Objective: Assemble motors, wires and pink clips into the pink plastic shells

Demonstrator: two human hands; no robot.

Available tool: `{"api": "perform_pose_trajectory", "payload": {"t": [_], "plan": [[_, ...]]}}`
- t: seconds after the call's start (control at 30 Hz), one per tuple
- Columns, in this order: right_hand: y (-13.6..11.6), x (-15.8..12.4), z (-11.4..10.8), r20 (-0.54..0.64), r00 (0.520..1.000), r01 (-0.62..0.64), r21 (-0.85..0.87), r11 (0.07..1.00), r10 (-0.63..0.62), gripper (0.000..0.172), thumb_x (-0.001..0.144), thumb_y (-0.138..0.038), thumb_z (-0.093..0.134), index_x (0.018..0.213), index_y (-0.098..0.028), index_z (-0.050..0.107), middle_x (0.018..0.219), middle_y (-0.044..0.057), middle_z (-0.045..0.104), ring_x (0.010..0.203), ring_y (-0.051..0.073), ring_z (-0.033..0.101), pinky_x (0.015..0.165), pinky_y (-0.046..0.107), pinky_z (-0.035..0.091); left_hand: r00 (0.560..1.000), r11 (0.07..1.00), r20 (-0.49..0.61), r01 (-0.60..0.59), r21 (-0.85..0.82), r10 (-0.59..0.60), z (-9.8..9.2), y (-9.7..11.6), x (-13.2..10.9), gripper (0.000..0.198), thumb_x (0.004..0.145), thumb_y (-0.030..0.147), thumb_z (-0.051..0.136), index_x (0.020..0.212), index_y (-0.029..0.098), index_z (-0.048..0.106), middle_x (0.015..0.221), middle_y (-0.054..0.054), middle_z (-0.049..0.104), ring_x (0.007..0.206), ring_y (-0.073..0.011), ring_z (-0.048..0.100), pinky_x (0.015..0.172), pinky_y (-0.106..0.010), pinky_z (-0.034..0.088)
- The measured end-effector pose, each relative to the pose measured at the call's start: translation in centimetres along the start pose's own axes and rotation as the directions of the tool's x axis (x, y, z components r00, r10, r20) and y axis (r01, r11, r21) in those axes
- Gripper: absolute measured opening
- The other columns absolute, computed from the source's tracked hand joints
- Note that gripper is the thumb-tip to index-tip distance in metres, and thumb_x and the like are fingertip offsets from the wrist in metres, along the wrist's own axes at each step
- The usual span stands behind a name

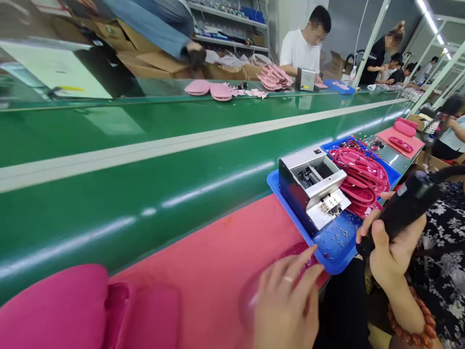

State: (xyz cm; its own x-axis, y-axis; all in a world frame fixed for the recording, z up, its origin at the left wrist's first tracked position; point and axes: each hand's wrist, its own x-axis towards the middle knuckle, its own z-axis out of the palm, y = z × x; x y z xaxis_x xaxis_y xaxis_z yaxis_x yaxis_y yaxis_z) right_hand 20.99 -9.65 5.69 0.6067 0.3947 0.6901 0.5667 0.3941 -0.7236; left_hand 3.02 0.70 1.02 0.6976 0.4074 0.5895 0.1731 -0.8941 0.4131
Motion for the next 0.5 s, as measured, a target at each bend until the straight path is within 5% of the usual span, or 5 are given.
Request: {"api": "perform_pose_trajectory", "payload": {"t": [0.17,0.27,0.4,0.5], "plan": [[-0.1,0.6,0.1,-0.030,0.998,0.065,0.027,0.998,-0.064,0.045,0.115,-0.023,0.063,0.156,-0.038,0.053,0.128,0.007,0.043,0.065,0.009,0.055,0.048,0.024,0.053,0.990,0.983,0.024,0.132,0.130,-0.136,-2.1,-4.0,-3.1,0.016,0.100,0.021,0.067,0.108,0.030,0.078,0.123,-0.002,0.082,0.105,-0.0272,0.073,0.090,-0.044,0.059],[-0.5,3.6,1.5,-0.065,0.988,0.142,-0.014,0.990,-0.142,0.025,0.116,-0.025,0.059,0.138,-0.033,0.066,0.131,0.003,0.039,0.064,0.005,0.050,0.048,0.020,0.051,0.977,0.978,0.045,0.207,0.024,-0.208,-1.5,-4.6,-3.8,0.013,0.102,0.022,0.068,0.105,0.030,0.078,0.124,-0.001,0.081,0.108,-0.0244,0.074,0.093,-0.040,0.064],[0.9,7.2,3.9,-0.060,0.971,0.231,-0.008,0.973,-0.231,0.014,0.114,-0.022,0.048,0.125,-0.017,0.042,0.130,0.009,0.042,0.062,0.007,0.050,0.043,0.023,0.046,0.962,0.960,0.036,0.274,-0.053,-0.272,-1.0,-3.8,-4.1,0.009,0.102,0.024,0.070,0.101,0.029,0.078,0.131,-0.003,0.079,0.110,-0.0249,0.075,0.094,-0.041,0.065],[2.7,8.2,5.2,0.007,0.979,0.205,-0.009,0.979,-0.205,0.031,0.112,-0.024,0.056,0.131,-0.019,0.031,0.128,0.010,0.048,0.062,0.009,0.053,0.045,0.026,0.046,0.950,0.948,-0.009,0.311,-0.061,-0.312,-1.3,-3.2,-4.3,0.006,0.100,0.023,0.075,0.103,0.029,0.076,0.133,-0.005,0.078,0.113,-0.0261,0.074,0.097,-0.044,0.063]]}}
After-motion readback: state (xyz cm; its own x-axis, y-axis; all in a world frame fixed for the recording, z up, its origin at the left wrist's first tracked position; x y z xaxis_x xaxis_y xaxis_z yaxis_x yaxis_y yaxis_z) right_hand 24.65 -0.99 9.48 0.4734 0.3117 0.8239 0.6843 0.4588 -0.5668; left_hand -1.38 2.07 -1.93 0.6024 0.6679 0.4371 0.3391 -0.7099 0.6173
